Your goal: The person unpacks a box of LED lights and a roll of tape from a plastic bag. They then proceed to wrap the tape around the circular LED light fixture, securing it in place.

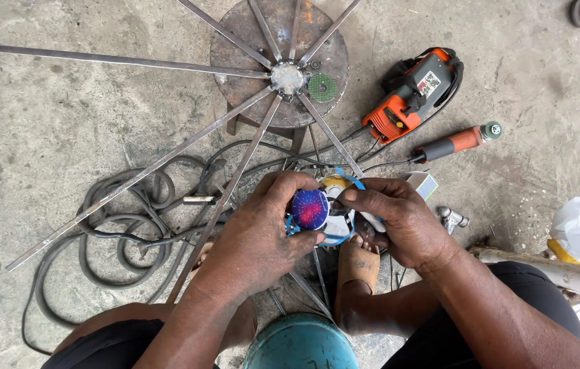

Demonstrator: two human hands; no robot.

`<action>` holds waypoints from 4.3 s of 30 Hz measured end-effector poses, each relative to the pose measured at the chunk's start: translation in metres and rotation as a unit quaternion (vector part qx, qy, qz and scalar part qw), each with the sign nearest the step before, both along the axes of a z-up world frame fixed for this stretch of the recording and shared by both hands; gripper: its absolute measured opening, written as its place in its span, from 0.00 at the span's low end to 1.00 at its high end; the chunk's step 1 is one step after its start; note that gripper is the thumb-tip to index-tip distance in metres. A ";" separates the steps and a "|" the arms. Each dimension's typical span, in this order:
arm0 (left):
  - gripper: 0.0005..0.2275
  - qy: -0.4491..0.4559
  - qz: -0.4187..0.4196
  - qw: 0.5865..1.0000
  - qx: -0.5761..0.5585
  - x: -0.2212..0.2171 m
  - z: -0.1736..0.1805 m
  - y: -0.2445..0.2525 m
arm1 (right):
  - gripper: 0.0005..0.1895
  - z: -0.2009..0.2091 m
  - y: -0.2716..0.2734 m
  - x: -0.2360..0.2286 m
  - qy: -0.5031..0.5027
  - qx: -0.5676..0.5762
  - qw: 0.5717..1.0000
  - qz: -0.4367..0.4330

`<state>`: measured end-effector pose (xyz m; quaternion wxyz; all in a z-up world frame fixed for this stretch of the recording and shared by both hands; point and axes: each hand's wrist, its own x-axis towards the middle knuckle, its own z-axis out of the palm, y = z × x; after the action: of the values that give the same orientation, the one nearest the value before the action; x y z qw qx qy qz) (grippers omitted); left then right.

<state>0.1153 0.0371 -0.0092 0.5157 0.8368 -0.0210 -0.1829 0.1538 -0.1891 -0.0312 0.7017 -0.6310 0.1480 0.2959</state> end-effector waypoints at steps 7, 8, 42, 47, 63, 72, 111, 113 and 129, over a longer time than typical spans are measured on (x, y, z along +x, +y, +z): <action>0.27 -0.094 0.024 0.992 0.083 0.002 -0.006 0.008 | 0.09 0.013 -0.024 0.004 -0.166 -0.221 0.961 0.026; 0.27 -0.124 0.035 0.987 0.099 0.002 -0.008 0.009 | 0.06 0.012 -0.031 0.002 -0.232 -0.214 0.948 0.021; 0.28 -0.084 -0.030 0.990 0.104 0.011 0.008 0.022 | 0.29 -0.019 0.012 -0.019 -0.368 -0.329 0.802 0.336; 0.28 -0.154 -0.051 0.980 0.114 0.008 0.000 0.021 | 0.37 -0.027 0.008 -0.020 -0.385 -0.442 0.761 0.278; 0.29 -0.318 -0.007 0.937 0.147 0.002 -0.007 0.005 | 0.17 -0.033 0.031 -0.026 -0.323 -0.125 0.936 0.056; 0.20 -0.265 0.010 0.964 0.017 -0.002 0.005 0.004 | 0.25 -0.048 0.025 -0.025 -0.156 0.131 0.977 -0.061; 0.17 0.030 0.269 0.820 -0.505 -0.021 -0.056 -0.036 | 0.11 -0.053 0.016 -0.041 -0.215 0.087 0.972 -0.040; 0.17 0.020 0.297 0.807 -0.510 -0.022 -0.063 -0.036 | 0.24 -0.056 0.016 -0.042 -0.193 0.107 0.974 -0.054; 0.11 0.143 0.450 0.817 -0.330 -0.014 -0.063 -0.034 | 0.20 -0.073 0.020 -0.053 -0.105 0.009 0.994 -0.002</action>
<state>0.1011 0.0030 -0.0718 0.7830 0.4971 0.3726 -0.0305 0.1004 -0.1689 -0.1042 0.7198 -0.6518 0.0725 0.2277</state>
